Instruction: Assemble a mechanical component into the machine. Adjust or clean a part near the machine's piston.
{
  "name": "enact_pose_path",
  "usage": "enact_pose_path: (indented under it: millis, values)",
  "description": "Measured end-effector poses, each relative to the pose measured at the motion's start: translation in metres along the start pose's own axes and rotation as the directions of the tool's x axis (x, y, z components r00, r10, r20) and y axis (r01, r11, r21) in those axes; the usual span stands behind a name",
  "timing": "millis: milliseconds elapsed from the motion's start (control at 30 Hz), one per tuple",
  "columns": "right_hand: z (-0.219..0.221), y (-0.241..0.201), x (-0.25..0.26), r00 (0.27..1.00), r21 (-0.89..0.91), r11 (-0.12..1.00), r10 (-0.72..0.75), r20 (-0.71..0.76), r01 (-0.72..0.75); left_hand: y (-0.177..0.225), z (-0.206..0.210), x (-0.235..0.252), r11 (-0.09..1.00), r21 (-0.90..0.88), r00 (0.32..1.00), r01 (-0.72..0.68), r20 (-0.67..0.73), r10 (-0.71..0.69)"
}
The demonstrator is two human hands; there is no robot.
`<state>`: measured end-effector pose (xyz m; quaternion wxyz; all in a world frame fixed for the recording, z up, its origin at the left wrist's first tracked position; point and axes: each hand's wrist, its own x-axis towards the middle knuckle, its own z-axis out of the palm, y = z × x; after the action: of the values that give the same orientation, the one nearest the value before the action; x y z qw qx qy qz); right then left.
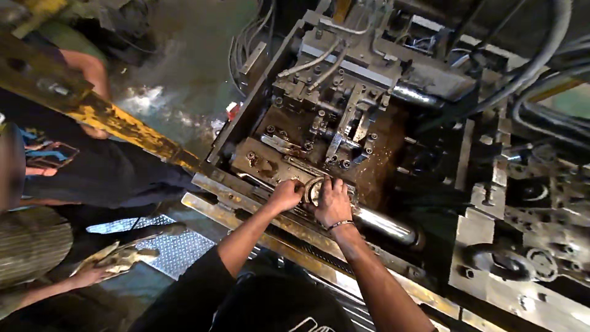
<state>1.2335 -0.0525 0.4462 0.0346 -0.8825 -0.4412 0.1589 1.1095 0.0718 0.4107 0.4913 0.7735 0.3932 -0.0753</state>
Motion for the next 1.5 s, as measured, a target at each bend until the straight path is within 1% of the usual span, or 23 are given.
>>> enact_pose_path:
  millis: [133, 200, 233, 333, 400, 500, 567, 667, 800, 900, 967, 1100, 1133, 1233, 1300, 1400, 1433, 1500]
  values:
    - [-0.001, -0.007, -0.003, 1.0, -0.016, 1.0, 0.003, -0.027, -0.003, 0.0, -0.001, 0.003, 1.0, 0.003, 1.0, 0.005, 0.005, -0.005]
    - [-0.014, -0.009, -0.007, 0.998, -0.026, 1.0, -0.017, -0.068, 0.015, -0.002, -0.004, 0.006, 1.0, -0.017, 1.0, 0.007, -0.013, -0.007]
    - [-0.022, -0.008, -0.009, 0.994, -0.02, 1.0, -0.014, -0.111, 0.012, -0.003, -0.006, 0.006, 0.999, -0.034, 1.0, 0.013, -0.017, -0.014]
    - [-0.038, 0.015, -0.014, 0.971, 0.095, 0.995, 0.051, -0.232, -0.03, -0.002, -0.009, 0.005, 1.0, 0.003, 1.0, 0.002, -0.03, -0.002]
    - [-0.038, 0.038, -0.016, 0.966, 0.203, 0.978, 0.097, -0.241, -0.048, 0.001, -0.009, 0.003, 0.999, 0.038, 0.998, -0.031, -0.05, 0.032]
    - [-0.017, 0.066, -0.027, 0.977, 0.352, 0.934, 0.135, -0.164, -0.07, 0.005, -0.008, 0.001, 0.996, 0.069, 0.998, -0.052, -0.04, 0.055]
    - [-0.004, 0.07, -0.033, 0.987, 0.39, 0.916, 0.136, -0.086, -0.092, 0.002, -0.005, 0.008, 0.993, 0.09, 0.996, -0.078, -0.039, 0.082]
    - [0.011, 0.067, -0.033, 0.987, 0.418, 0.902, 0.149, -0.057, -0.112, 0.001, -0.002, 0.014, 0.989, 0.101, 0.993, -0.105, -0.05, 0.111]
    - [0.029, 0.067, -0.018, 0.941, 0.558, 0.783, 0.339, -0.009, -0.277, 0.009, 0.001, 0.023, 0.994, 0.1, 0.999, -0.034, -0.029, 0.037]
    - [0.038, 0.068, -0.007, 0.886, 0.606, 0.681, 0.454, 0.092, -0.412, 0.014, 0.0, 0.03, 0.993, 0.113, 1.0, 0.015, -0.009, -0.014]
    - [0.037, 0.068, -0.004, 0.867, 0.618, 0.635, 0.469, 0.169, -0.464, 0.016, -0.002, 0.033, 0.992, 0.12, 0.999, 0.039, 0.005, -0.04]
    - [0.031, 0.071, -0.002, 0.846, 0.633, 0.573, 0.447, 0.29, -0.52, 0.025, -0.002, 0.038, 0.98, 0.179, 0.995, 0.083, 0.033, -0.09]
    - [0.031, 0.071, 0.0, 0.834, 0.643, 0.544, 0.451, 0.318, -0.539, 0.027, -0.001, 0.037, 0.976, 0.197, 0.994, 0.098, 0.035, -0.107]
    - [0.035, 0.068, 0.007, 0.814, 0.667, 0.49, 0.472, 0.338, -0.561, 0.029, 0.0, 0.042, 0.97, 0.211, 0.989, 0.121, 0.058, -0.136]
    - [0.035, 0.066, 0.007, 0.82, 0.645, 0.526, 0.475, 0.318, -0.555, 0.036, -0.002, 0.044, 0.959, 0.261, 0.987, 0.108, 0.088, -0.135]
    - [0.033, 0.07, 0.006, 0.848, 0.573, 0.634, 0.469, 0.249, -0.519, 0.045, -0.003, 0.04, 0.943, 0.328, 0.992, 0.052, 0.089, -0.085]
    - [0.034, 0.072, 0.003, 0.861, 0.559, 0.664, 0.46, 0.219, -0.497, 0.042, -0.005, 0.04, 0.943, 0.332, 0.994, 0.035, 0.082, -0.066]
    - [0.041, 0.075, -0.01, 0.872, 0.496, 0.72, 0.443, 0.209, -0.485, 0.03, -0.006, 0.04, 0.949, 0.314, 0.997, 0.016, 0.068, -0.04]
